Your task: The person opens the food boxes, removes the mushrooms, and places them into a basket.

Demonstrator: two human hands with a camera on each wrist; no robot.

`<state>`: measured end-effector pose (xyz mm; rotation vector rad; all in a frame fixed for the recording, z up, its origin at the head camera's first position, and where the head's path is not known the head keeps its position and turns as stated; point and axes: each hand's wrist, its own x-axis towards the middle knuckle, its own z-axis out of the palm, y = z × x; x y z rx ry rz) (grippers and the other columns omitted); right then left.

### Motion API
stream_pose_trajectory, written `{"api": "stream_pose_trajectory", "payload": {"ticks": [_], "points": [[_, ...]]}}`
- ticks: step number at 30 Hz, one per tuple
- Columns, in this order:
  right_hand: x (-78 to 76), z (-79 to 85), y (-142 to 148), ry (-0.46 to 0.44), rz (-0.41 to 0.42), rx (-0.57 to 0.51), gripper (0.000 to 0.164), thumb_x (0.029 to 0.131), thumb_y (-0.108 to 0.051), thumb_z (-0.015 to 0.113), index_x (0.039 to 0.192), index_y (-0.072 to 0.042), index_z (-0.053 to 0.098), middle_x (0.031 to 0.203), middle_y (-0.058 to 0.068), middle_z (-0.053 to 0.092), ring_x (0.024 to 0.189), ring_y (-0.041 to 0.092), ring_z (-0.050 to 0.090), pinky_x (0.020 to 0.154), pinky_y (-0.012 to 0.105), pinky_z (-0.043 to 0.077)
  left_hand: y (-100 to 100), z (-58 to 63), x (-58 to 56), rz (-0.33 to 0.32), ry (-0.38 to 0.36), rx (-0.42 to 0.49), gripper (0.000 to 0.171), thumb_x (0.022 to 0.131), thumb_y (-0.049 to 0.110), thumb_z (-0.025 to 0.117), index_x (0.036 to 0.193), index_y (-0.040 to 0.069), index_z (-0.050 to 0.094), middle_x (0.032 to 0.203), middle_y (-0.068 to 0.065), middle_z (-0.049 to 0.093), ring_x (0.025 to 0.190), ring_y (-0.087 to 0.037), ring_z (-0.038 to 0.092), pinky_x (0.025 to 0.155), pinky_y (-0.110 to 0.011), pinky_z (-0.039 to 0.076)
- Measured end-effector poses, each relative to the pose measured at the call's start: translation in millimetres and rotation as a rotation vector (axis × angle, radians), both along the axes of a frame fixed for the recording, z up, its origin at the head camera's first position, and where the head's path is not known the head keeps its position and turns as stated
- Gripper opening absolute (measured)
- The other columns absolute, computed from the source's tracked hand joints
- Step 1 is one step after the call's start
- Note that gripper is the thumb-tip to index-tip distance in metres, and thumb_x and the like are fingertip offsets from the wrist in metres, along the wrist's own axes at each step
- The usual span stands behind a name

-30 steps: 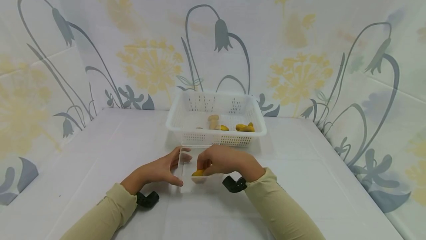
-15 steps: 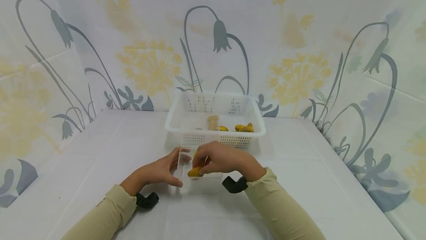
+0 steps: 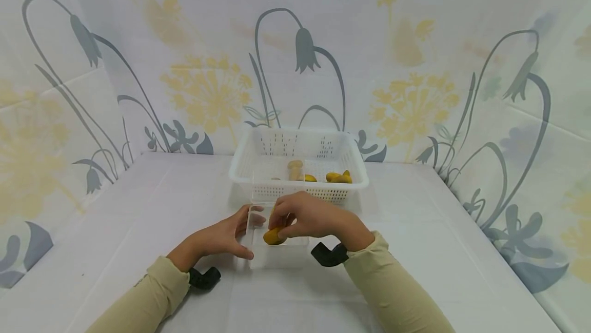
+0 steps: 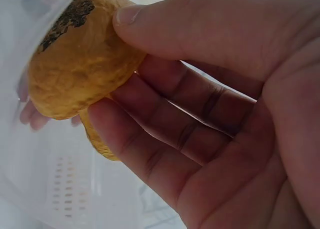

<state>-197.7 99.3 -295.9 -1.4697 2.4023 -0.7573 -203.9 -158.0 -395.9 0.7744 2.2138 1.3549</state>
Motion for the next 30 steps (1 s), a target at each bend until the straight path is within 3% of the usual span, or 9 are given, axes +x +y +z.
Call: {"api": "stream_pose_trajectory", "payload": {"ticks": [15, 23, 30], "points": [[2.5, 16.3, 17.1, 0.041, -0.025, -0.059, 0.014, 0.087, -0.008, 0.067, 0.097, -0.017, 0.073, 0.096, -0.008, 0.064, 0.088, 0.003, 0.061, 0.083, 0.021, 0.054, -0.3, -1.1, -0.2, -0.009, 0.034, -0.004, 0.099, 0.075, 0.02, 0.081, 0.149, 0.014, 0.016, 0.147, -0.013, 0.04, 0.145, -0.03, 0.027, 0.117, -0.053, 0.021], [2.4, 22.2, 25.8, 0.076, -0.102, -0.051, 0.015, 0.087, -0.009, 0.068, 0.098, -0.018, 0.072, 0.098, -0.009, 0.066, 0.09, 0.005, 0.061, 0.084, 0.02, 0.054, -0.6, -2.6, -0.9, -0.008, 0.061, -0.02, 0.098, 0.074, 0.019, 0.08, 0.149, 0.013, 0.016, 0.146, -0.014, 0.041, 0.145, -0.032, 0.027, 0.117, -0.054, 0.02], [1.6, 28.0, 35.7, 0.09, -0.131, -0.083, 0.015, 0.088, -0.009, 0.067, 0.098, -0.018, 0.072, 0.099, -0.009, 0.066, 0.091, 0.005, 0.062, 0.085, 0.028, 0.055, 0.0, -2.1, -1.1, -0.011, 0.066, -0.022, 0.1, 0.074, 0.018, 0.079, 0.15, 0.011, 0.014, 0.148, -0.015, 0.039, 0.146, -0.033, 0.026, 0.117, -0.054, 0.021]]}}
